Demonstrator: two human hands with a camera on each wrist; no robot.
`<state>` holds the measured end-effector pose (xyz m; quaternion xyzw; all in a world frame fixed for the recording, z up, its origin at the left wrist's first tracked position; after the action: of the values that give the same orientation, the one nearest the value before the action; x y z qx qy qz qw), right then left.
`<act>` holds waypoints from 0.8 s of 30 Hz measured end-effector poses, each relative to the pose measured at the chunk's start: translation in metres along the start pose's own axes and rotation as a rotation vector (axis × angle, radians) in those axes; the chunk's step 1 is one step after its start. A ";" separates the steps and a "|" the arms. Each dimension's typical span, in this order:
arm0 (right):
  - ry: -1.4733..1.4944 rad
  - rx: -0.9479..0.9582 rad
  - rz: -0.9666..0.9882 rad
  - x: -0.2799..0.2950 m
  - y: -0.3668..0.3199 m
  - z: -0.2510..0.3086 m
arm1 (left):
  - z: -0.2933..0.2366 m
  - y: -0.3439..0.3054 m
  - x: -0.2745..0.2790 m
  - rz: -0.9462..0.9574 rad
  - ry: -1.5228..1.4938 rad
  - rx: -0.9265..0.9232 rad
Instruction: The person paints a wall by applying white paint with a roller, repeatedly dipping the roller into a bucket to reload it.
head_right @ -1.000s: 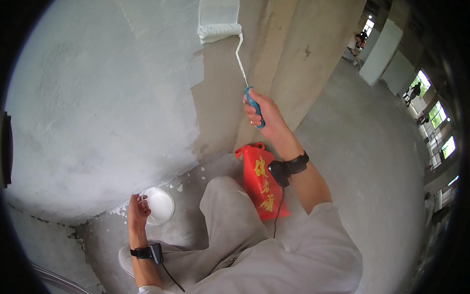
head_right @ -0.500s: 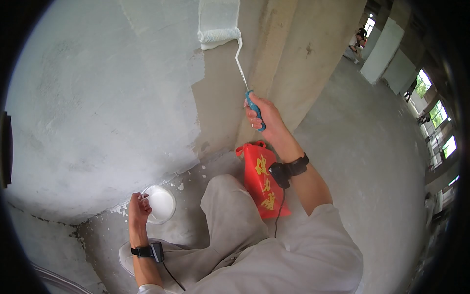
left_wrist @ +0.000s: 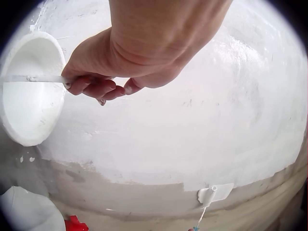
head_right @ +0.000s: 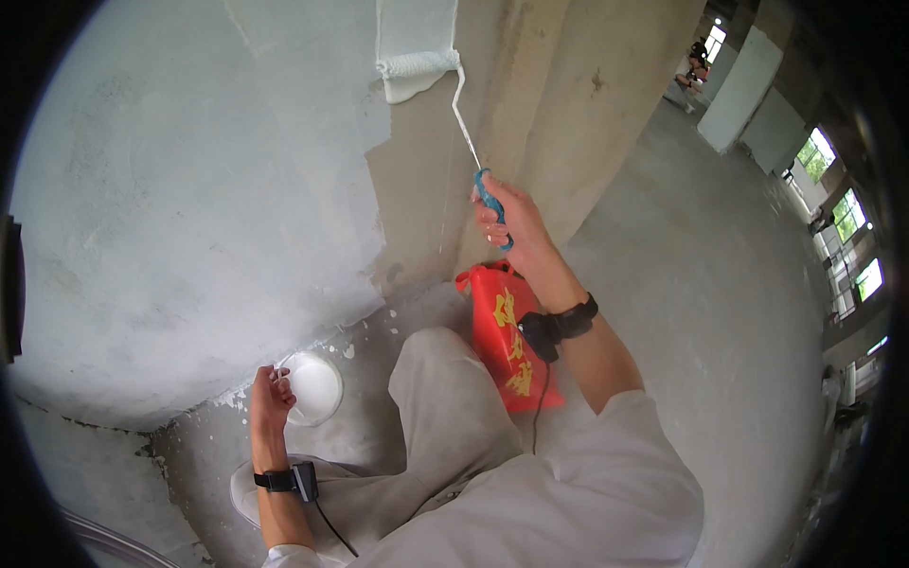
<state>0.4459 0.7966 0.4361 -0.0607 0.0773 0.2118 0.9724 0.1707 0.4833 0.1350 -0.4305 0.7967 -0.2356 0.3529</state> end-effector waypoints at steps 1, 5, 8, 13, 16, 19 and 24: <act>0.010 0.016 0.014 0.000 -0.001 0.000 | -0.001 -0.002 -0.001 -0.009 -0.001 -0.009; 0.017 0.021 -0.008 0.000 -0.006 -0.011 | 0.000 -0.002 -0.001 -0.021 -0.018 0.017; 0.043 0.010 0.008 0.001 -0.012 -0.030 | 0.002 0.002 0.002 -0.005 -0.009 0.017; 0.069 -0.109 -0.011 0.016 -0.021 -0.079 | 0.003 0.003 0.002 -0.018 0.000 0.020; 0.061 -0.130 -0.039 0.019 -0.026 -0.096 | 0.003 0.003 0.001 -0.011 0.004 0.024; 0.037 -0.140 -0.066 0.022 -0.023 -0.107 | 0.002 0.001 0.000 -0.006 0.010 0.026; 0.079 -0.142 -0.020 0.023 -0.007 -0.115 | 0.004 0.001 0.000 -0.024 0.012 0.022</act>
<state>0.4546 0.7821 0.3196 -0.1384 0.0998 0.2044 0.9639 0.1728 0.4836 0.1318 -0.4347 0.7910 -0.2512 0.3498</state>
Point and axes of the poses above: each hand's wrist, its own y-axis towards the middle knuckle, its own x-axis out of the back of the hand, z = x × y, the point moved 5 cm from there along y, towards the middle knuckle, and after that the axes turned 13 degrees about -z, right-handed, at the moved point
